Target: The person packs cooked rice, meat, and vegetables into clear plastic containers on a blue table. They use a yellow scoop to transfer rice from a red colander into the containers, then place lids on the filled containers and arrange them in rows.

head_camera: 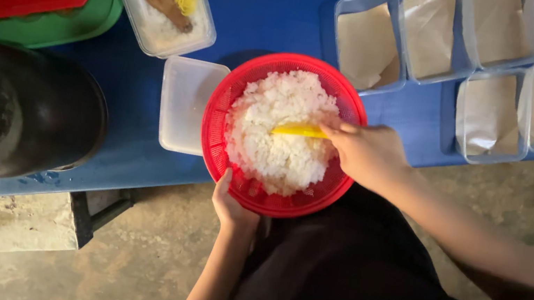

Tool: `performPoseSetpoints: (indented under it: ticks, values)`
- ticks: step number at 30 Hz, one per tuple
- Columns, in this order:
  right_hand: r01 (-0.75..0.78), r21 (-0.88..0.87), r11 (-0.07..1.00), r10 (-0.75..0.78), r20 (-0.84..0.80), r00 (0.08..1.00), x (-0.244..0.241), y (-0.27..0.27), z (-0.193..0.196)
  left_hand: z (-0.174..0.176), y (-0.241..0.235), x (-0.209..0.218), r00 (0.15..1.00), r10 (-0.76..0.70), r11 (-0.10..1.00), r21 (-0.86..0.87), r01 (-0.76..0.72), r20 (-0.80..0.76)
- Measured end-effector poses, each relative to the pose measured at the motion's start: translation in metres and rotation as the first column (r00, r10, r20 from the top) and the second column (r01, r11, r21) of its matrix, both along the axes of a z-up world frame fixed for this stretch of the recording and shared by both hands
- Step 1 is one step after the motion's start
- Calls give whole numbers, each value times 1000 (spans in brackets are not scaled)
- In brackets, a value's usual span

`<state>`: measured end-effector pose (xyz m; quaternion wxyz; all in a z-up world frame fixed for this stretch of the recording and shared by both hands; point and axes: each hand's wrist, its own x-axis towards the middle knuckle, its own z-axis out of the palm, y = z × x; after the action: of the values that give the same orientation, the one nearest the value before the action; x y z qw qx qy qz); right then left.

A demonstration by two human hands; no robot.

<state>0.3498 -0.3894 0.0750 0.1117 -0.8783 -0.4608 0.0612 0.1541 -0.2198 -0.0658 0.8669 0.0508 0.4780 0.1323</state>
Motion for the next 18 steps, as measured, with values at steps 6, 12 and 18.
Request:
performPoseSetpoints:
  ticks: [6, 12, 18]
  values:
    - [35, -354, 934, -75, -101, 992, -26, -26, 12, 3, -4, 4, 998, 56, 986, 156, -61, 37]
    - [58, -73, 996, -66, -105, 992, 0, -28, 8, 24, -3, 6, 996, 34, 915, 398, -63, 79]
    - [136, -267, 954, -134, 26, 991, 35, -6, 6, 39, -6, 10, 997, 48, 897, 436, -71, 63]
